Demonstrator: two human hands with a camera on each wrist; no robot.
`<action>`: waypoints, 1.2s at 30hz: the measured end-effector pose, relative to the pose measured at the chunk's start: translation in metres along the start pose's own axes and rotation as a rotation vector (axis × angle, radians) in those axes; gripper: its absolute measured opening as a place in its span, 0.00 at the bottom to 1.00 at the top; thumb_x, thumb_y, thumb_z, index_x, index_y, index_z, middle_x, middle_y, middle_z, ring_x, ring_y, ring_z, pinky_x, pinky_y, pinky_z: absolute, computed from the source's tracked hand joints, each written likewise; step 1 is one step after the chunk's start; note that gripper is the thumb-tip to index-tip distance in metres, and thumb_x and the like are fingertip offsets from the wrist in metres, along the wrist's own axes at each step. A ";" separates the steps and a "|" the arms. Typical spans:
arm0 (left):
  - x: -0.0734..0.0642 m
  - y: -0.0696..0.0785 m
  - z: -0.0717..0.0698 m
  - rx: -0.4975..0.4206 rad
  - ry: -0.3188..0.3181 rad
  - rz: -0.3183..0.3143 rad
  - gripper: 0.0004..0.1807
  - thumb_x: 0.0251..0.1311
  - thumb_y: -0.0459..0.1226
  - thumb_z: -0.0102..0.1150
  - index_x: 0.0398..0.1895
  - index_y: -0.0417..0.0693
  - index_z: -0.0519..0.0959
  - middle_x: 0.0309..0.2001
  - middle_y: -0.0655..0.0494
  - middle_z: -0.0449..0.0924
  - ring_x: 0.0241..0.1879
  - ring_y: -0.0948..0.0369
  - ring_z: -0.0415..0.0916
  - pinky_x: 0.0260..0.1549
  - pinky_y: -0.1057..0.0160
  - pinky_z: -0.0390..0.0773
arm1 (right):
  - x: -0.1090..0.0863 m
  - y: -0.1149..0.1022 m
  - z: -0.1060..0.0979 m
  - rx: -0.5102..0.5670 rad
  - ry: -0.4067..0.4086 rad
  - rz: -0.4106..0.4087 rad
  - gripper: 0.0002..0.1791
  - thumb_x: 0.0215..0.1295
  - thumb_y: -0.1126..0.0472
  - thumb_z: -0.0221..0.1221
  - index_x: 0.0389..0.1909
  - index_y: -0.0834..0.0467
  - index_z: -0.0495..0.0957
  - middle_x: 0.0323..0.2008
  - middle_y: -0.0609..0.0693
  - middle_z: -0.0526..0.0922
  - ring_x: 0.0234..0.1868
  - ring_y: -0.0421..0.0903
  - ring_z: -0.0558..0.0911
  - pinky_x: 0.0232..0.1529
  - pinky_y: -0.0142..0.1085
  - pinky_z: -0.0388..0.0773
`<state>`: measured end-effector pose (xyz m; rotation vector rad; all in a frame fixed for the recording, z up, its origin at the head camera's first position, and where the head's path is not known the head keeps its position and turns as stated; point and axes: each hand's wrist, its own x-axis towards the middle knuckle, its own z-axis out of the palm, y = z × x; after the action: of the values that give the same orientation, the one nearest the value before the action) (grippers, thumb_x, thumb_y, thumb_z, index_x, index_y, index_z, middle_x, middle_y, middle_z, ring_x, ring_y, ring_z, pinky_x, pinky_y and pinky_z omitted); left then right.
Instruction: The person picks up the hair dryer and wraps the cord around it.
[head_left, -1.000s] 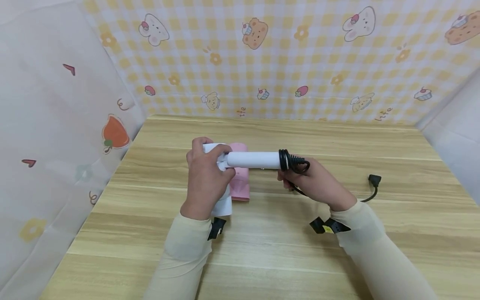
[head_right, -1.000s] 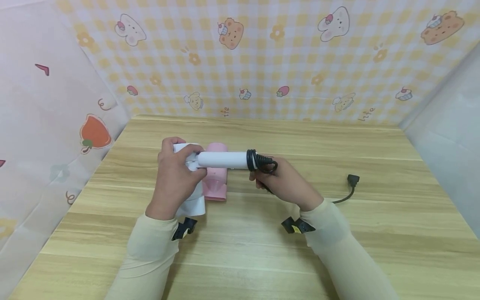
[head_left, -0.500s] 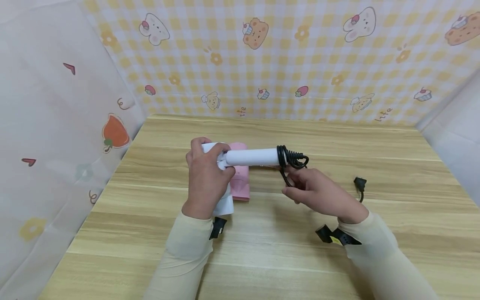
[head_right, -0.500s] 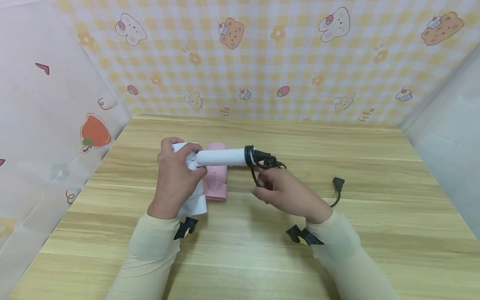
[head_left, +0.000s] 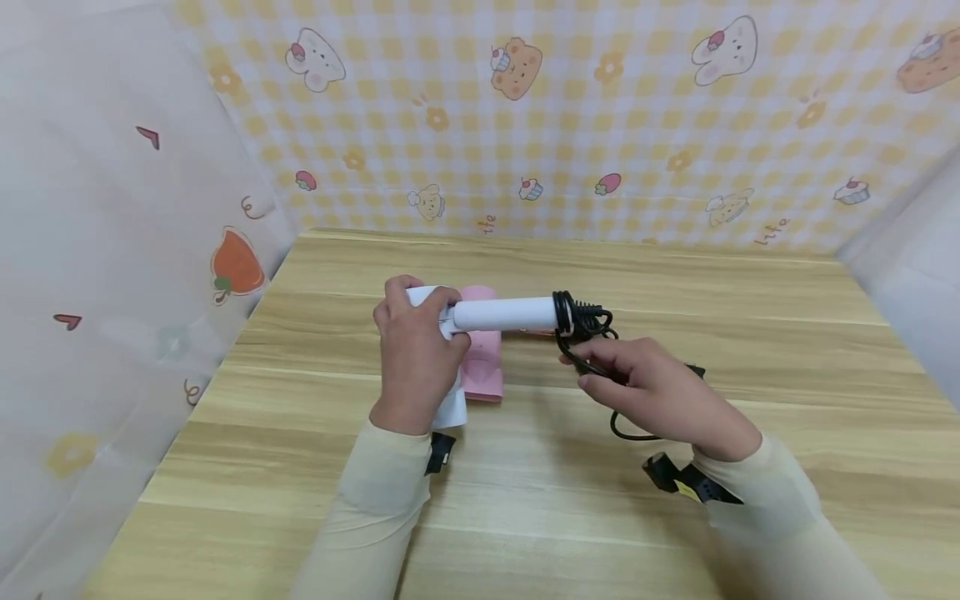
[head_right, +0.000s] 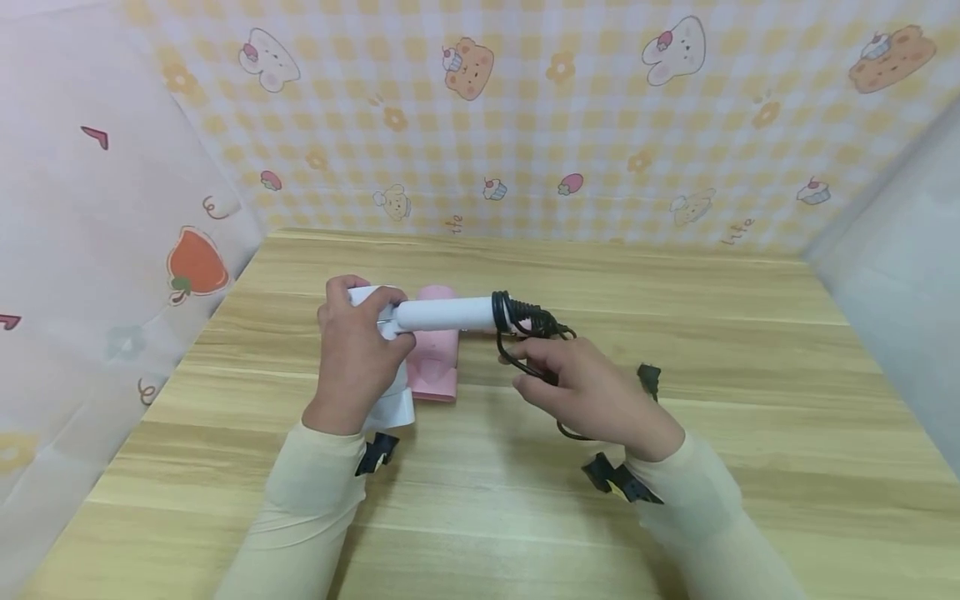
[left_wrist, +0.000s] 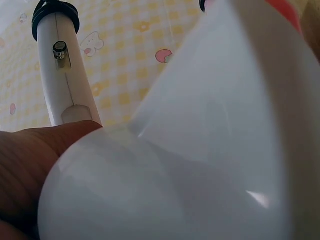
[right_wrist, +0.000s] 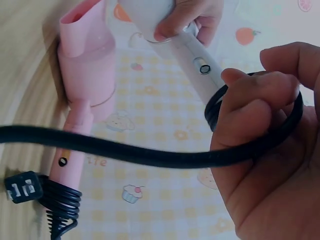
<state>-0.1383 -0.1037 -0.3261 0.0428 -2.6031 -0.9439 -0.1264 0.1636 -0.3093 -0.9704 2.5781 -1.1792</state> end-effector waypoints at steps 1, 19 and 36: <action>0.000 0.000 0.001 0.001 -0.003 0.002 0.19 0.45 0.29 0.72 0.43 0.50 0.84 0.59 0.42 0.60 0.58 0.37 0.57 0.52 0.44 0.69 | 0.000 0.000 -0.001 0.000 0.011 -0.012 0.10 0.70 0.63 0.59 0.48 0.52 0.82 0.20 0.38 0.69 0.19 0.36 0.65 0.22 0.31 0.65; -0.001 0.004 0.004 0.059 -0.038 0.026 0.22 0.46 0.30 0.74 0.47 0.49 0.84 0.60 0.41 0.60 0.58 0.36 0.58 0.52 0.43 0.71 | 0.008 -0.017 -0.018 -0.059 0.180 -0.034 0.08 0.67 0.65 0.61 0.33 0.47 0.82 0.15 0.39 0.66 0.14 0.37 0.61 0.15 0.31 0.61; -0.002 0.004 0.004 0.059 -0.016 0.102 0.21 0.44 0.28 0.74 0.46 0.48 0.85 0.59 0.40 0.62 0.57 0.35 0.59 0.50 0.40 0.71 | 0.030 -0.023 -0.033 -0.053 0.284 0.125 0.06 0.69 0.62 0.60 0.41 0.49 0.83 0.26 0.48 0.81 0.19 0.45 0.69 0.19 0.35 0.68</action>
<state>-0.1377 -0.0974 -0.3272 -0.0813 -2.6200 -0.8355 -0.1508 0.1546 -0.2668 -0.6806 2.8524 -1.3034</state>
